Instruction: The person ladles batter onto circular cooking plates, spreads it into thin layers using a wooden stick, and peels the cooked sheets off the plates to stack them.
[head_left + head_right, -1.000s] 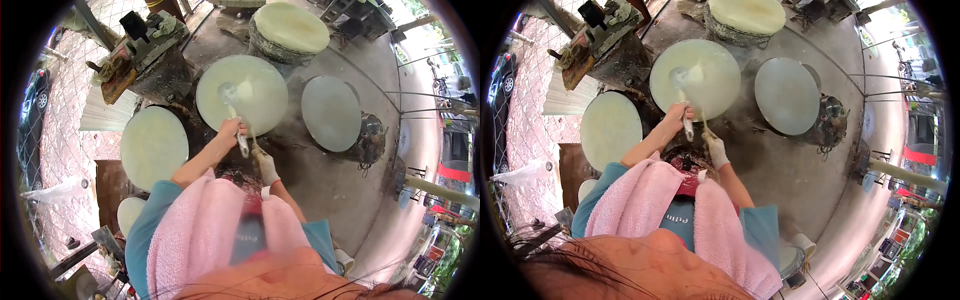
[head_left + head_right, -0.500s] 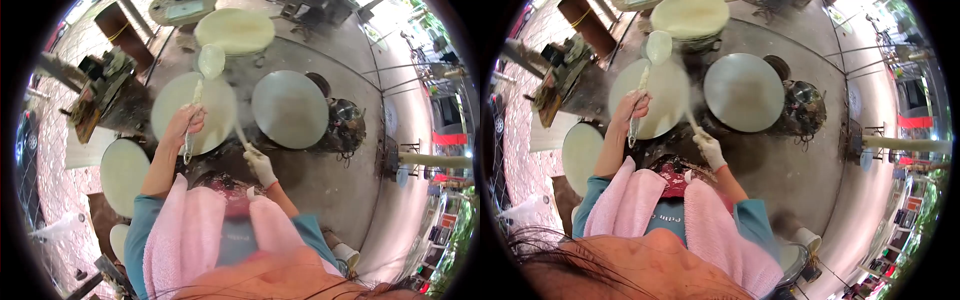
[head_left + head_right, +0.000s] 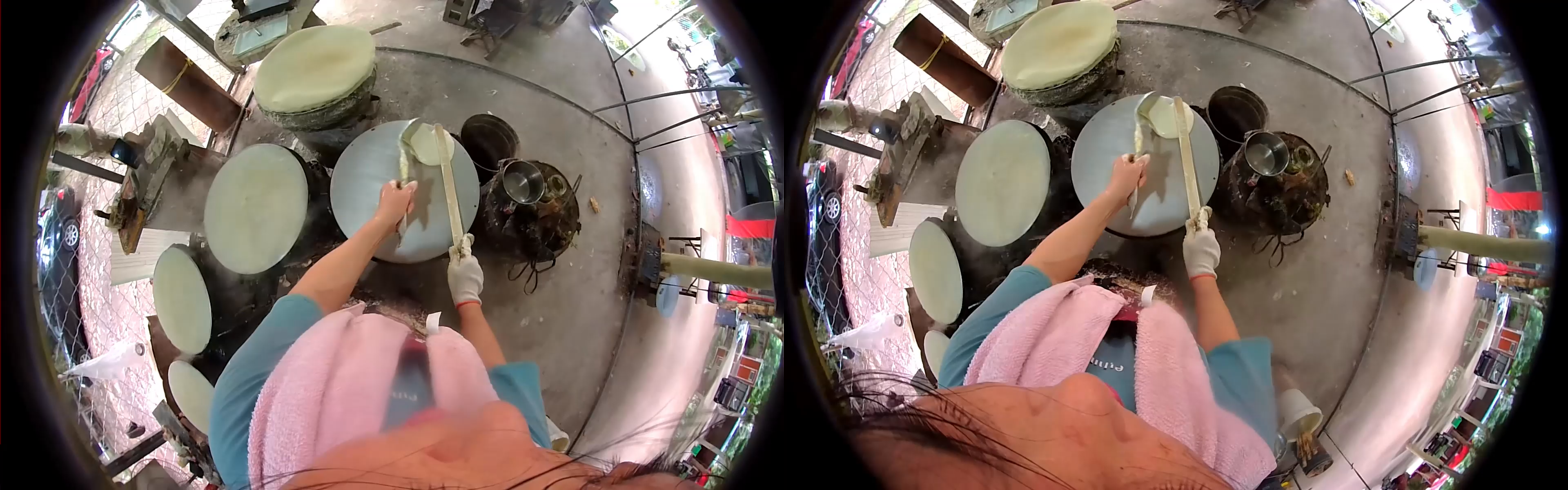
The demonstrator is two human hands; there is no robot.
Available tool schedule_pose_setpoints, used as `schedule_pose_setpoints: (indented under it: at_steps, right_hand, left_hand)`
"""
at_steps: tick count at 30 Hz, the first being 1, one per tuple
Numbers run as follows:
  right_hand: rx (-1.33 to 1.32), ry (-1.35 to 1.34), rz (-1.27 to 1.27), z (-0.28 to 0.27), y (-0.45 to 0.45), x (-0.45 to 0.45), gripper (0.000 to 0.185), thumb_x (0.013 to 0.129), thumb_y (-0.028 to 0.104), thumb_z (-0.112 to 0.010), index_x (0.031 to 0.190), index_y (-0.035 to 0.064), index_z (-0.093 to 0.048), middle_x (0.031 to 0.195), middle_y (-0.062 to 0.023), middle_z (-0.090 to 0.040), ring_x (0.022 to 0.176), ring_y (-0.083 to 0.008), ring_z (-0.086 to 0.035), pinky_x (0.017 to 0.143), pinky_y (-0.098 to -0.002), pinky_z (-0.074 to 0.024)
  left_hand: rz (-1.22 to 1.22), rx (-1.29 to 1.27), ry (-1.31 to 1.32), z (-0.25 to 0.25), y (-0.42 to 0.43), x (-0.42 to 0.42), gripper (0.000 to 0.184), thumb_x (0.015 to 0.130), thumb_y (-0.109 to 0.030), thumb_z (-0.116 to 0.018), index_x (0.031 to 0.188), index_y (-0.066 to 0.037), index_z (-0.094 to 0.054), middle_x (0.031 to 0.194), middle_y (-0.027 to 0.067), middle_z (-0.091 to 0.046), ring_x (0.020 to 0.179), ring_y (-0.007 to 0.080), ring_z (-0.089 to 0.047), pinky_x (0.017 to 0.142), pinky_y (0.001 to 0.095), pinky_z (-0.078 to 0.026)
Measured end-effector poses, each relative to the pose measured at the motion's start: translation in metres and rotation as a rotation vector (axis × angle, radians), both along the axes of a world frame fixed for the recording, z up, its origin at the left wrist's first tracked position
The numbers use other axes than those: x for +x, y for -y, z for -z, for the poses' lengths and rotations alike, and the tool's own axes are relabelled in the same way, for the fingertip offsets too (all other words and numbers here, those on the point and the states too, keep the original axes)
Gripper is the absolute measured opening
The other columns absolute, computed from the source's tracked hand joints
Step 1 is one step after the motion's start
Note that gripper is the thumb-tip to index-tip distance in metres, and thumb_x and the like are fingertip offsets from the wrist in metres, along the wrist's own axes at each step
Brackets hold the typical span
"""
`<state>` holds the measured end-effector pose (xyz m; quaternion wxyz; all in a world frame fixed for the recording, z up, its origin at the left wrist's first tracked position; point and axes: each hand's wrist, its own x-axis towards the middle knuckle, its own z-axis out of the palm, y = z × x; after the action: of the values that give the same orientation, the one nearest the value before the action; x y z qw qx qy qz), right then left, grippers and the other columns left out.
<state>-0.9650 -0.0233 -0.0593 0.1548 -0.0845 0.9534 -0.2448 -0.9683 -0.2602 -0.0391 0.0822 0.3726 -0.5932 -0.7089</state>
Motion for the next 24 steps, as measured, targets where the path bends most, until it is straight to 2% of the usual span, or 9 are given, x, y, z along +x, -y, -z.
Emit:
schedule_pose_setpoints:
  at_steps: [2,6,10,12,16,18,21,22,24]
  right_hand:
    - [-0.147,-0.020,0.008,0.016,-0.013,-0.005,0.045,0.092,0.034,-0.058,0.132,0.0138,-0.052,0.081,-0.0167,-0.066,0.075,-0.0362,-0.064,0.067,-0.0447,-0.0504]
    - [-0.814,0.846,0.369,-0.022,0.029,0.002,0.032,0.090,0.033,-0.064,0.117,0.0178,-0.063,0.057,0.0069,-0.042,0.038,-0.0058,-0.036,0.034,-0.0234,-0.0279]
    - [-0.782,0.505,0.089,-0.005,0.029,-0.010,0.037,0.090,0.023,-0.064,0.121,0.0048,-0.059,0.070,0.0039,-0.056,0.056,-0.0063,-0.049,0.053,-0.0220,-0.0436]
    - [-0.758,0.207,0.084,-0.001,0.012,-0.018,0.041,0.090,0.012,-0.064,0.127,-0.0028,-0.055,0.086,0.0036,-0.062,0.078,-0.0072,-0.056,0.079,-0.0211,-0.0474]
    - [-0.723,0.814,0.235,-0.019,0.027,-0.016,0.038,0.091,0.028,-0.064,0.127,0.0192,-0.059,0.059,0.0067,-0.045,0.041,-0.0055,-0.035,0.037,-0.0223,-0.0281]
    - [-0.665,0.843,0.161,-0.014,0.035,-0.017,0.040,0.090,0.029,-0.064,0.128,0.0163,-0.058,0.063,0.0054,-0.048,0.045,-0.0069,-0.040,0.040,-0.0225,-0.0320]
    - [-0.781,0.325,-0.107,0.030,0.013,-0.041,0.044,0.089,0.018,-0.067,0.128,0.0029,-0.056,0.092,0.0003,-0.063,0.075,-0.0089,-0.059,0.062,-0.0214,-0.0482]
    - [-0.850,0.396,-0.012,0.018,0.002,-0.056,0.045,0.087,0.011,-0.068,0.127,-0.0048,-0.054,0.112,-0.0028,-0.061,0.097,-0.0096,-0.057,0.080,-0.0217,-0.0484]
    - [-0.785,0.529,0.023,0.004,-0.009,-0.083,0.042,0.090,0.018,-0.065,0.129,0.0055,-0.057,0.087,0.0041,-0.059,0.069,-0.0039,-0.053,0.057,-0.0184,-0.0433]
  left_hand:
    - [-0.013,-0.433,0.166,-0.012,0.005,0.010,0.031,0.085,-0.024,-0.066,0.085,0.005,-0.053,0.067,0.0184,-0.058,0.057,0.0287,-0.058,0.055,0.0401,-0.045]
    - [-0.261,-0.946,-0.030,-0.034,0.041,0.053,0.026,0.089,-0.021,-0.060,0.094,0.004,-0.054,0.078,0.0223,-0.061,0.073,0.0374,-0.062,0.064,0.0443,-0.047]
    - [-0.006,-1.915,-0.047,-0.017,0.096,0.117,0.023,0.082,-0.007,-0.063,0.103,0.001,-0.057,0.100,0.0226,-0.061,0.087,0.0420,-0.060,0.072,0.0461,-0.051]
    - [-0.040,-1.909,-0.049,-0.012,0.095,0.146,0.027,0.080,-0.004,-0.063,0.106,0.000,-0.058,0.106,0.0231,-0.060,0.092,0.0428,-0.058,0.074,0.0467,-0.051]
    - [0.154,-1.730,0.027,0.004,0.087,0.204,0.027,0.081,-0.005,-0.062,0.107,0.001,-0.058,0.100,0.0210,-0.059,0.089,0.0390,-0.058,0.073,0.0441,-0.051]
    - [0.111,-1.784,0.053,-0.003,0.075,0.222,0.020,0.084,-0.006,-0.061,0.103,0.000,-0.057,0.093,0.0161,-0.060,0.080,0.0311,-0.060,0.065,0.0391,-0.051]
    - [-0.298,-0.056,0.018,-0.013,0.057,0.248,0.010,0.088,-0.010,-0.059,0.095,-0.004,-0.055,0.074,0.0064,-0.055,0.063,0.0156,-0.054,0.052,0.0282,-0.045]
    - [-0.348,-0.019,-0.139,-0.020,0.049,0.250,0.012,0.091,-0.014,-0.058,0.087,-0.005,-0.051,0.062,-0.0007,-0.046,0.051,0.0070,-0.044,0.043,0.0219,-0.035]
    - [-0.378,0.019,-0.054,-0.045,0.042,0.252,0.013,0.092,-0.015,-0.058,0.086,-0.006,-0.050,0.059,-0.0010,-0.044,0.047,0.0080,-0.043,0.041,0.0225,-0.033]
